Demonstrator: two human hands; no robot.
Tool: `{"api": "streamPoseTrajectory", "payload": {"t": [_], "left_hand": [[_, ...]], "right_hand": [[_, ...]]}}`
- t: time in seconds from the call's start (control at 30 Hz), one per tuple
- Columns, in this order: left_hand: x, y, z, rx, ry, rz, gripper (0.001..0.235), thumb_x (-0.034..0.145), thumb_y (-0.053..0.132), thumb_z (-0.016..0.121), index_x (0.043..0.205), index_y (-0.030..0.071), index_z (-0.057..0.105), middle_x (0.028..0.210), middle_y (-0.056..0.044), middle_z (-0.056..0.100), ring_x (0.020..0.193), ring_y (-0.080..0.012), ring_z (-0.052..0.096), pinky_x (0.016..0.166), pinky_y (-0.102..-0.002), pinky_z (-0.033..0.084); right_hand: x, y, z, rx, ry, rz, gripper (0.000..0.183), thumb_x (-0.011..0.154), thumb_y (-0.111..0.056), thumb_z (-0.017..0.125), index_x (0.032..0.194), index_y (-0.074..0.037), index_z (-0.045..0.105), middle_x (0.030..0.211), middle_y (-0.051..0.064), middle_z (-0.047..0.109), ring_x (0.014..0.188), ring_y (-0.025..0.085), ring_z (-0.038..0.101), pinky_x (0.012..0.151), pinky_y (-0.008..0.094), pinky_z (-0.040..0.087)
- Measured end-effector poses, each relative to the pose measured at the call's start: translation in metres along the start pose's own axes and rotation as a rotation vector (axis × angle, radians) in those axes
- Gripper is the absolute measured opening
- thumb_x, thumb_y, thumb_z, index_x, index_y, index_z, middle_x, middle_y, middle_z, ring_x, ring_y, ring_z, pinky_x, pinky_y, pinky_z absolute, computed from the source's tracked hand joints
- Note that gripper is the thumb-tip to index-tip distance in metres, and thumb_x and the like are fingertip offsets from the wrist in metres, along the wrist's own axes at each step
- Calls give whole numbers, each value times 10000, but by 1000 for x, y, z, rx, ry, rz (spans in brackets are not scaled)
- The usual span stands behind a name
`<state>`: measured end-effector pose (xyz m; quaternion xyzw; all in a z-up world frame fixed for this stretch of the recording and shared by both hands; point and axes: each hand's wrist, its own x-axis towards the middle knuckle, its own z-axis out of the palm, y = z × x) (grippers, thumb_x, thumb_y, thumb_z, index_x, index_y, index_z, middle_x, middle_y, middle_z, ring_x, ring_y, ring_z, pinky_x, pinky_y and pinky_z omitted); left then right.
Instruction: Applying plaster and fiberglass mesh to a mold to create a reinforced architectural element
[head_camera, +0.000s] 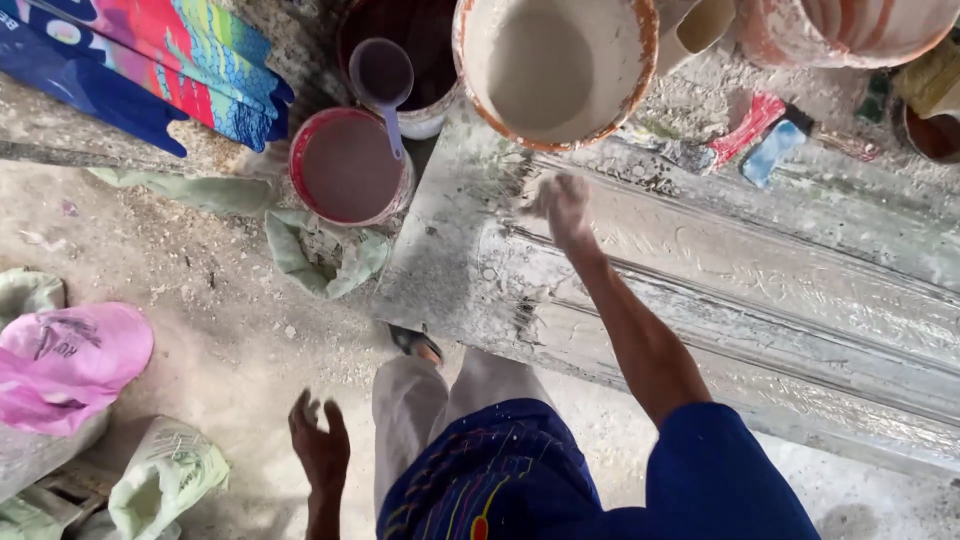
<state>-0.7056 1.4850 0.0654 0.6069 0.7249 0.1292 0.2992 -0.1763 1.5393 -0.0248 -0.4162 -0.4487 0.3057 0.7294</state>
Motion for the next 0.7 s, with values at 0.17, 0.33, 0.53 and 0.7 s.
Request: {"api": "streamPoseTrajectory", "payload": {"t": [0.17,0.33,0.53,0.7], "left_hand": [[63,65,3,19,-275,213,552,1037,309,514,1477,-19,453,1442,-282,531,1247,-399,614,960,-520,548],[98,51,37,-126,-88,442,468,977,193,652,1381,-21,554,1216,-248,604,1050,-464,688,876,-510,600],[168,112,48,-330,-304,550,483,977,200,594,1426,30,537,1362,-208,623,1284,-366,589,1079,-452,466],[230,199,14,-534,-271,663,473,992,194,620,1417,9,528,1368,-231,608,1307,-394,574,1058,-481,494]], "right_hand": [[52,23,-8,-121,1102,807,497,839,195,421,1263,-41,528,958,90,591,712,164,608,497,220,572],[0,-17,-18,74,1329,420,255,909,-184,740,859,-234,495,555,-39,446,390,130,450,324,324,335],[93,-129,127,-316,749,390,407,1011,-235,608,688,-215,361,574,-64,334,481,54,297,424,246,215],[260,-162,242,-904,257,254,245,962,-304,596,993,-89,710,927,22,691,862,155,608,743,337,497]]}}
